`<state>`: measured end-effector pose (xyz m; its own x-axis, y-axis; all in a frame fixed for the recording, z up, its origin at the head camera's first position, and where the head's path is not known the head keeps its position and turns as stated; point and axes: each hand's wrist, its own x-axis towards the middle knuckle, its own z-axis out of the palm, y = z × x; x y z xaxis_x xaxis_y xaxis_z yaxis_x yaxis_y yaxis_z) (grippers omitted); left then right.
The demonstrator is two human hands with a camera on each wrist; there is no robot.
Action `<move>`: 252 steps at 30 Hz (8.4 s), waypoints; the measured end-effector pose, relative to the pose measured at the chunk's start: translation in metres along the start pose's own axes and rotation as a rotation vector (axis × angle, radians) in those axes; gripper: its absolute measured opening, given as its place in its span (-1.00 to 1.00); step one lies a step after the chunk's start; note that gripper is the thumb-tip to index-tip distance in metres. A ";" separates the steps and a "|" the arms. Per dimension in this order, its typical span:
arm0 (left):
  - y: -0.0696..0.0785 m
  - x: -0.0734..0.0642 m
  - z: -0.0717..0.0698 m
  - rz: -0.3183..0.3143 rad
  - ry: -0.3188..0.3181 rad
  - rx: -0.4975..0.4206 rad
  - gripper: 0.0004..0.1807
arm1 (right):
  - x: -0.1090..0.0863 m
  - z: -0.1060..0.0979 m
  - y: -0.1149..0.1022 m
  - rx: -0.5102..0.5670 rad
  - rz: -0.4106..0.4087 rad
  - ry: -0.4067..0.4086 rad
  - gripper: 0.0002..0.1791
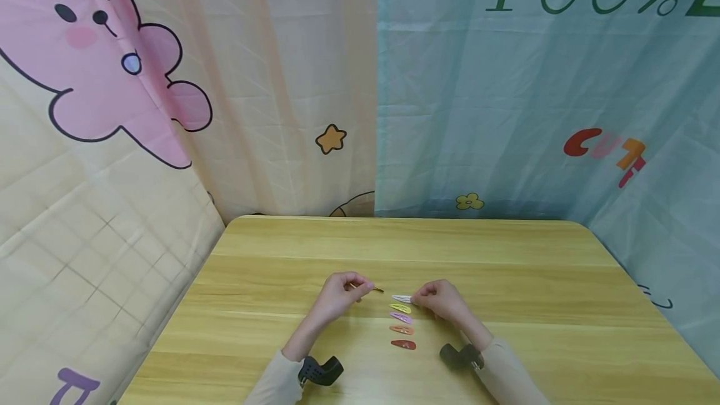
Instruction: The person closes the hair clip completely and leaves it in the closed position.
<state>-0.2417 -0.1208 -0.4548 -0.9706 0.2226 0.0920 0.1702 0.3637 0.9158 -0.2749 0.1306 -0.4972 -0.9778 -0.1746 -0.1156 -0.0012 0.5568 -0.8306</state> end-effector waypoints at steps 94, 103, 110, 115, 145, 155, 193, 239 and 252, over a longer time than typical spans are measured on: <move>-0.046 0.014 0.018 -0.014 0.214 0.457 -0.88 | -0.005 -0.026 -0.014 0.113 -0.087 -0.008 -0.77; -0.046 0.012 0.019 -0.017 0.235 0.474 -0.87 | -0.007 -0.022 -0.015 0.126 -0.084 -0.018 -0.77; -0.047 0.012 0.019 -0.022 0.235 0.481 -0.88 | -0.008 -0.020 -0.014 0.119 -0.076 -0.015 -0.79; -0.047 0.013 0.017 -0.021 0.217 0.451 -0.88 | -0.008 -0.019 -0.014 0.118 -0.078 -0.024 -0.79; -0.003 0.006 0.013 0.056 0.013 0.251 -0.86 | -0.018 0.002 -0.031 0.116 -0.291 -0.027 -0.75; 0.006 0.003 0.013 0.066 0.003 0.222 -0.84 | -0.021 0.001 -0.035 0.116 -0.331 0.014 -0.81; 0.010 0.004 0.009 0.090 -0.038 0.068 -0.77 | -0.027 0.002 -0.042 0.256 -0.329 -0.102 -0.66; 0.014 0.003 0.001 0.011 -0.161 -0.169 -0.80 | -0.030 0.000 -0.041 0.540 -0.346 -0.278 -0.64; 0.025 -0.002 -0.001 0.035 -0.154 -0.152 -0.80 | -0.029 -0.001 -0.041 0.508 -0.312 -0.266 -0.61</move>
<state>-0.2357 -0.1128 -0.4320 -0.9251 0.3722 0.0750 0.1647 0.2153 0.9626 -0.2471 0.1132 -0.4590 -0.8623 -0.4971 0.0964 -0.1141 0.0053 -0.9935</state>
